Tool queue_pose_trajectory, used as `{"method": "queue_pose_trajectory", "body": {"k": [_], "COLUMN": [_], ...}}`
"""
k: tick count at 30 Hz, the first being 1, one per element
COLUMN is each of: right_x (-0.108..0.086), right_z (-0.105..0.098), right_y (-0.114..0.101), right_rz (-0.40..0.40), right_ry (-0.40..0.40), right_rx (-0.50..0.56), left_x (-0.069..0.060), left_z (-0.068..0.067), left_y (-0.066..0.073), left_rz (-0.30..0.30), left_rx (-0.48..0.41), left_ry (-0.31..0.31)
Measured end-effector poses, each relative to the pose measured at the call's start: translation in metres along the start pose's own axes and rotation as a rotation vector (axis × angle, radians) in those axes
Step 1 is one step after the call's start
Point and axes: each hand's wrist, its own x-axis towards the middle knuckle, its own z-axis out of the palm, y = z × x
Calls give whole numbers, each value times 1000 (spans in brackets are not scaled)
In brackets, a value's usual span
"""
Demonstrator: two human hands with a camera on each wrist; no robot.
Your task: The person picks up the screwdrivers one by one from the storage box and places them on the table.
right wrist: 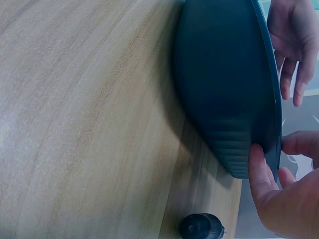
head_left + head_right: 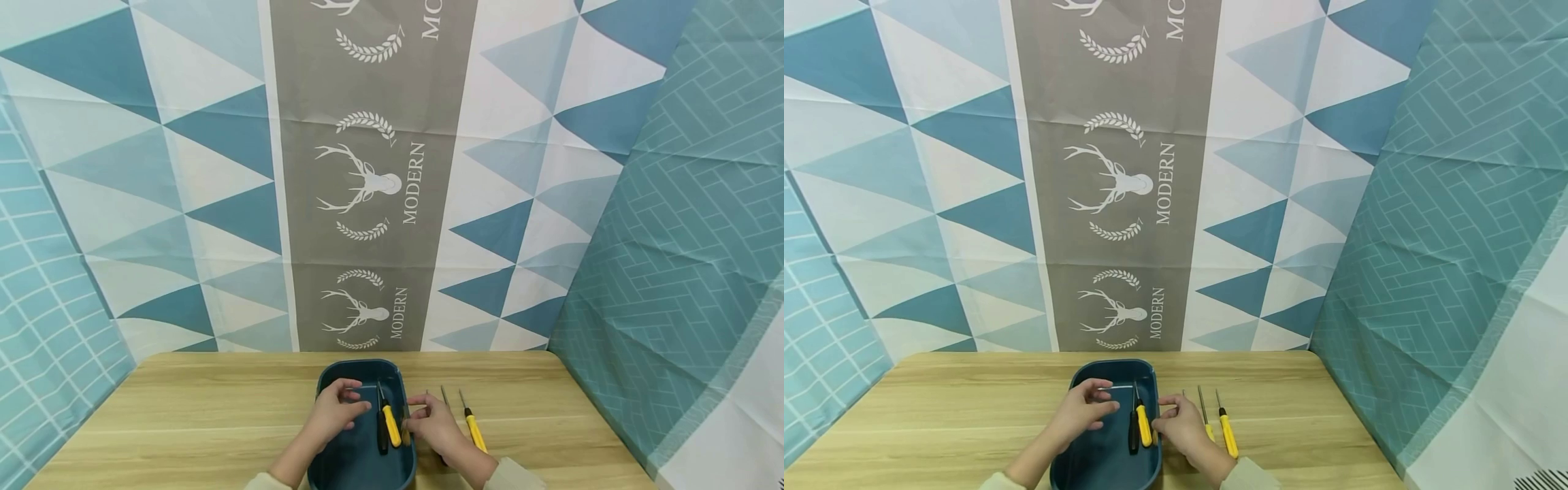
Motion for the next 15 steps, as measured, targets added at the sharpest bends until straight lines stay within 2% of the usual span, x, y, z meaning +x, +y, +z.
{"method": "queue_pose_trajectory", "body": {"k": [9,15], "right_x": [2,3], "right_z": [0,0], "right_y": [3,3], "right_rz": [3,6], "right_ry": [1,5], "right_rx": [1,-1], "left_x": [1,4], "left_z": [6,11], "left_y": [4,4], "left_rz": [-29,-48], "left_rx": [28,26], "left_ry": [7,-20]}}
